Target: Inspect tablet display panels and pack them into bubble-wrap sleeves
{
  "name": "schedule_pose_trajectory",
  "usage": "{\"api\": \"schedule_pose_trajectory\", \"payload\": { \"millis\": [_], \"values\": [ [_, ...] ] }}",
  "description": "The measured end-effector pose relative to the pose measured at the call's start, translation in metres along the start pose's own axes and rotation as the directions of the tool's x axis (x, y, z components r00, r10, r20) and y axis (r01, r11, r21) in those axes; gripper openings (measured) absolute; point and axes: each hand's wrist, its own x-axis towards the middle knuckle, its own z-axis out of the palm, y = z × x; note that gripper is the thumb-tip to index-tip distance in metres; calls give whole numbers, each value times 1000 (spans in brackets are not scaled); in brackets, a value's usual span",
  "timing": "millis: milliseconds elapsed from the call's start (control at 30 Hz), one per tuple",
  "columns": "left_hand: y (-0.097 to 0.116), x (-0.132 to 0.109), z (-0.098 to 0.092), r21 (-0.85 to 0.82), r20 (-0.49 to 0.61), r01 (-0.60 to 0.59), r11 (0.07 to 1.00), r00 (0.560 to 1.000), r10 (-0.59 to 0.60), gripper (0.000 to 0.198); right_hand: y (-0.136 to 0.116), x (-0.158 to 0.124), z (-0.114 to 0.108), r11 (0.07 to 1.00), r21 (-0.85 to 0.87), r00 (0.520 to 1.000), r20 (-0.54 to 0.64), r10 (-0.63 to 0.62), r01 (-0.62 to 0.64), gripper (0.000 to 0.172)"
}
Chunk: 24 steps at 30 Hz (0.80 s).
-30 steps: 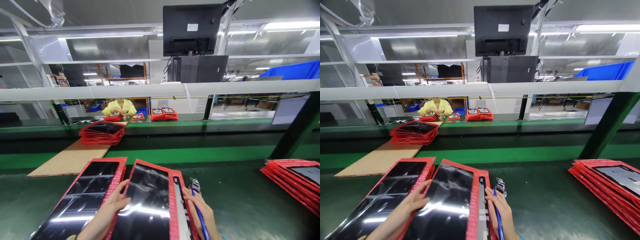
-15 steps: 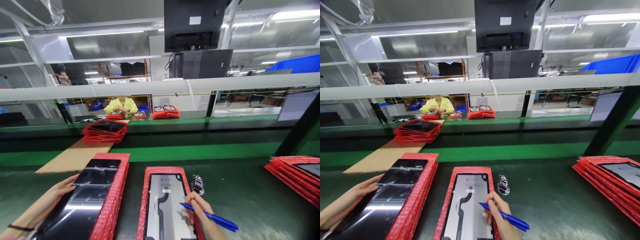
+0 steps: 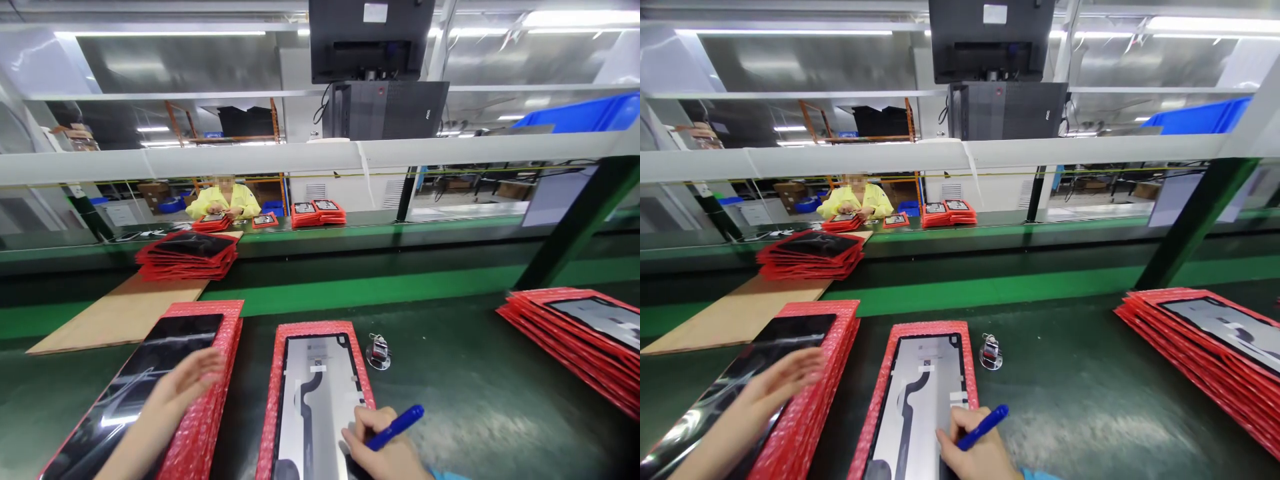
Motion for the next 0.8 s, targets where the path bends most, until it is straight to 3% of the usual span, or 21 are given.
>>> {"api": "schedule_pose_trajectory", "payload": {
  "millis": [67, 133, 233, 367, 567, 700, 800],
  "values": [
    [-13, -10, 29, 3, 273, 79, 997, 959, -77, 43, -3, 0, 1, 999, -29, 999, 32, -19, 20, 36],
    [-24, -19, 49, -5, 373, 145, 989, 919, -132, 43, -6, 0, 1, 999, -39, 997, 65, -35, 38, 35],
    [-31, -28, 66, 1, 413, 215, 977, 889, -196, 40, -8, 0, 1, 998, -27, 996, 74, -47, 49, 34],
    [-26, -33, 73, -73, 415, 375, 924, 854, -313, 36, -7, 1, 2, 999, 48, 999, 38, -24, 23, 34],
    [-20, -26, 81, -137, 357, 461, 877, 849, -390, 23, 1, 4, 4, 931, 350, 995, 13, 102, -100, 42],
    [-17, -31, 104, -137, 449, 410, 902, 837, -312, 27, 1, 8, 5, 827, 536, 985, 89, 147, -172, 50],
    [-16, -36, 125, -143, 512, 352, 925, 826, -236, 40, -2, 10, 4, 781, 605, 988, 67, 142, -154, 55]
  ]
}}
